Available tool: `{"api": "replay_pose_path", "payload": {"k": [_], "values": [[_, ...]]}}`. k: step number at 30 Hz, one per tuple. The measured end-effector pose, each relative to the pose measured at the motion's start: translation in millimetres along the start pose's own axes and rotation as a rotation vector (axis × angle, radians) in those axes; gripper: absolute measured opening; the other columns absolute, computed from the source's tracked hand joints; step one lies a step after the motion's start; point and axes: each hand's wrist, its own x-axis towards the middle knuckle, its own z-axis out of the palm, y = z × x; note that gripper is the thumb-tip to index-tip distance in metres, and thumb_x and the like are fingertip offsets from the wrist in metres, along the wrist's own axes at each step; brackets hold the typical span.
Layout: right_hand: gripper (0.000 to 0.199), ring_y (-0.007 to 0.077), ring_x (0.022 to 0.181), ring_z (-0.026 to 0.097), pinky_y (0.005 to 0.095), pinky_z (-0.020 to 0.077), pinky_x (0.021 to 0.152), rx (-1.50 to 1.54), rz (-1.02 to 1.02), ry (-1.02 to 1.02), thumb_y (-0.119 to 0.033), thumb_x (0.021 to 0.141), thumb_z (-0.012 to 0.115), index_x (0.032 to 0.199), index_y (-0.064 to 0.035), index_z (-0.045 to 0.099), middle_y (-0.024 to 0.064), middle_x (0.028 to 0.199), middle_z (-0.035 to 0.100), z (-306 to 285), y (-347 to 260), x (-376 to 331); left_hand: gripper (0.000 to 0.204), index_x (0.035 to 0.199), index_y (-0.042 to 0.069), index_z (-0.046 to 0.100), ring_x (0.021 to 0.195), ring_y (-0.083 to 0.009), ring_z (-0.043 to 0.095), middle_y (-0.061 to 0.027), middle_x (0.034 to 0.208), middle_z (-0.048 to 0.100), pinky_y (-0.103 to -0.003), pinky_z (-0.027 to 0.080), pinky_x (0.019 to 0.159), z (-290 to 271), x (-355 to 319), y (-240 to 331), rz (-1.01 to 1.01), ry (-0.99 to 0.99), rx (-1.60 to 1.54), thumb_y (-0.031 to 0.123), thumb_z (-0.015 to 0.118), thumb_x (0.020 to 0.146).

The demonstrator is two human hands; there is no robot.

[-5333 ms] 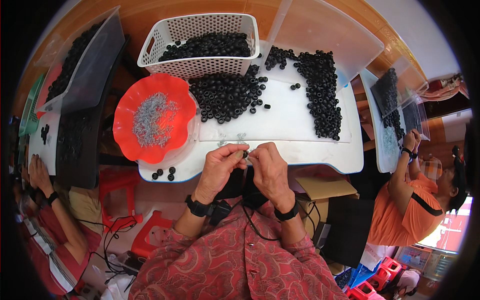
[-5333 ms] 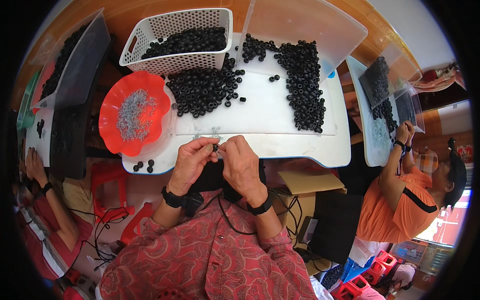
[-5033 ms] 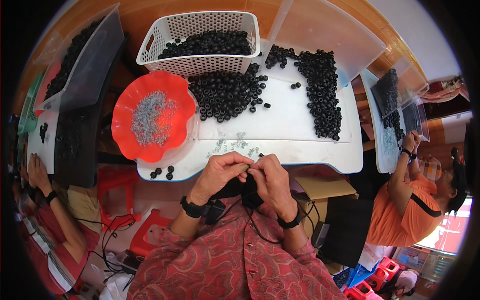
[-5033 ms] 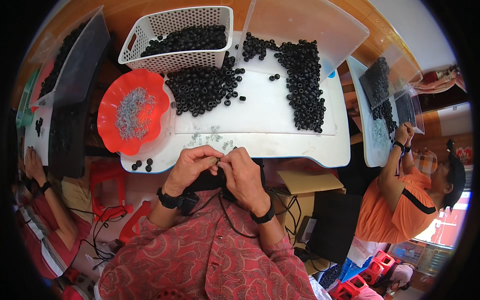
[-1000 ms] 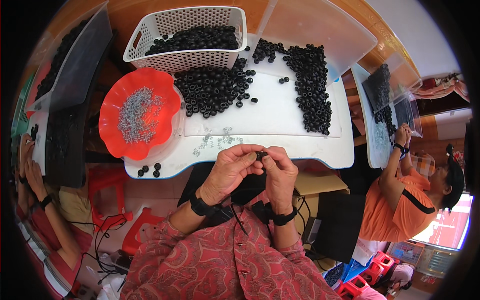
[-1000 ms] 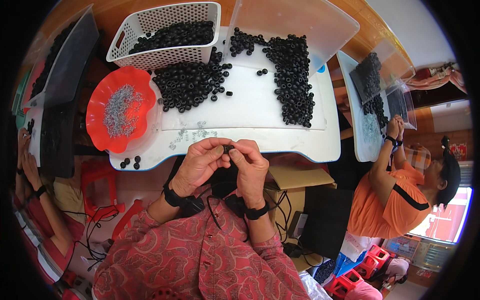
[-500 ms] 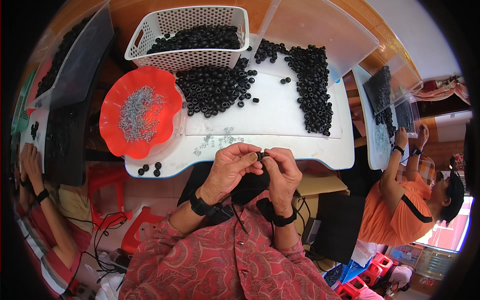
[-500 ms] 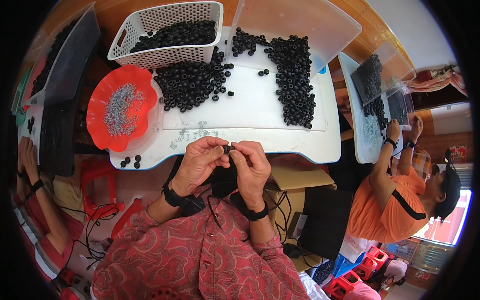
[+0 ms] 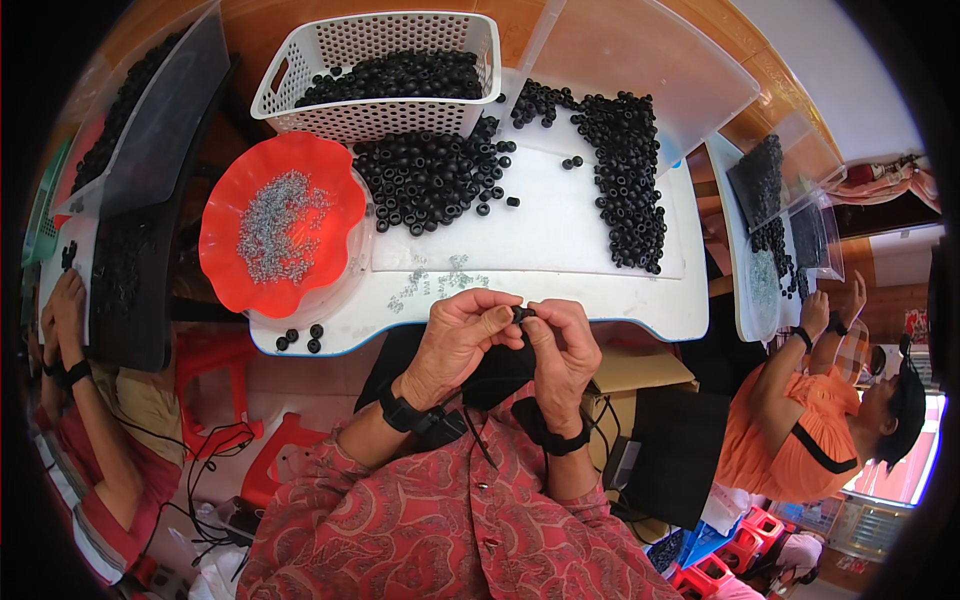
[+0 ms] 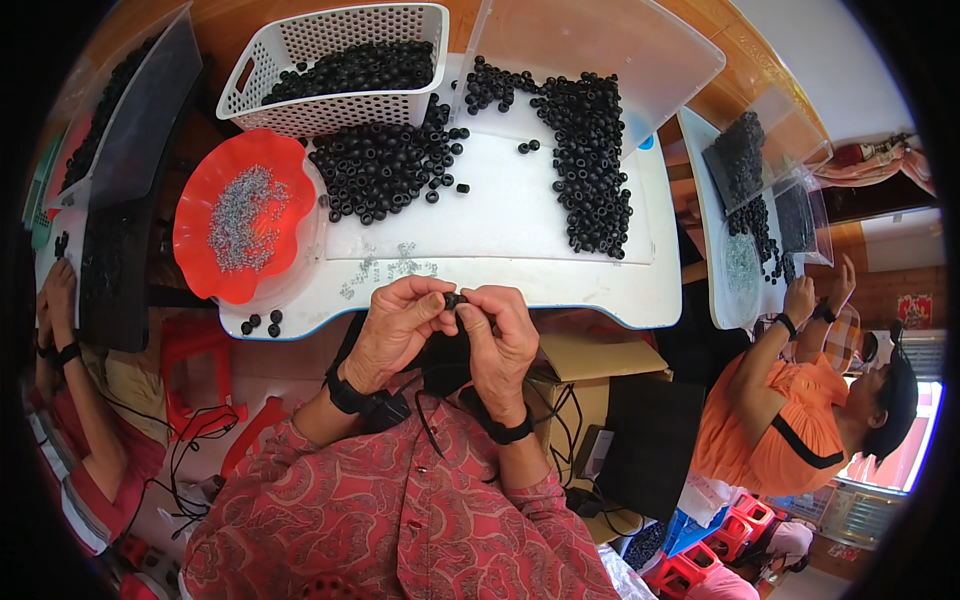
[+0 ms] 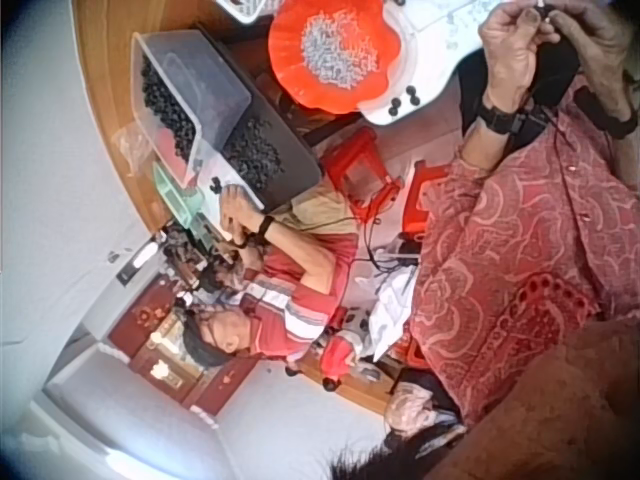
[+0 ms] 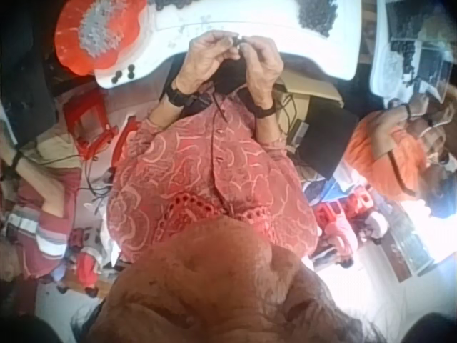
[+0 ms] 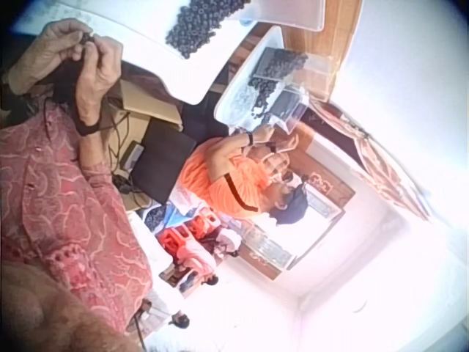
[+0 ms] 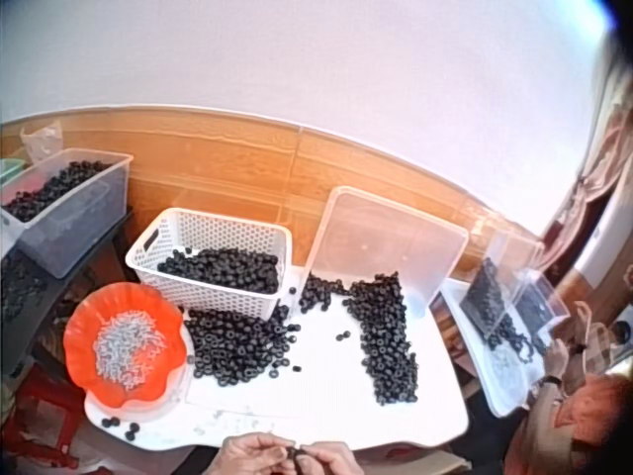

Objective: Assembling small black plastic components with metal springs at a shared table.

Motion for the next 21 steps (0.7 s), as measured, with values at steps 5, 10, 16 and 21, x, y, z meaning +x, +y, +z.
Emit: {"api": "replay_pose_path", "payload": {"k": [5,10,16,21], "values": [[0.012,0.0125,0.083,0.057,0.0232,0.0468,0.071,0.045,0.012,0.011,0.003,0.085,0.068,0.098,0.001,0.067,0.0063,0.095,0.06,1.0,1.2,-0.9,0.022,0.113,-0.004,0.064,0.081,-0.0127,0.065,-0.0087,0.099,0.067,-0.028,0.059,0.072,-0.4,-0.9,1.1,0.009,-0.024,0.026,0.007,0.063,0.093],[0.011,0.0119,0.084,0.057,0.0231,0.0466,0.074,0.071,0.057,-0.024,0.0,0.087,0.067,0.098,0.0014,0.067,0.0055,0.095,0.06,1.5,-2.2,0.0,0.022,0.113,-0.003,0.063,0.081,-0.0125,0.065,-0.0082,0.098,0.066,-0.027,0.059,0.073,-3.0,-1.5,3.2,-0.004,-0.019,0.033,0.008,0.062,0.094],[0.009,0.0108,0.088,0.058,0.0229,0.0464,0.078,0.194,0.177,0.005,-0.001,0.089,0.067,0.098,0.002,0.067,0.0041,0.096,0.061,4.5,3.0,-4.1,0.021,0.112,-0.004,0.062,0.079,-0.0146,0.064,-0.0099,0.096,0.066,-0.028,0.057,0.071,-2.9,-1.1,4.3,-0.053,0.0,-0.042,0.007,0.06,0.095],[0.009,0.0101,0.089,0.058,0.0227,0.0465,0.079,0.254,0.218,0.021,-0.002,0.089,0.067,0.097,0.0019,0.067,0.0032,0.096,0.062,7.0,4.1,-5.0,0.02,0.113,-0.004,0.062,0.079,-0.0148,0.064,-0.01,0.096,0.066,-0.028,0.057,0.071,-4.8,-0.9,3.8,-0.066,-0.018,-0.091,0.007,0.059,0.095]]}}
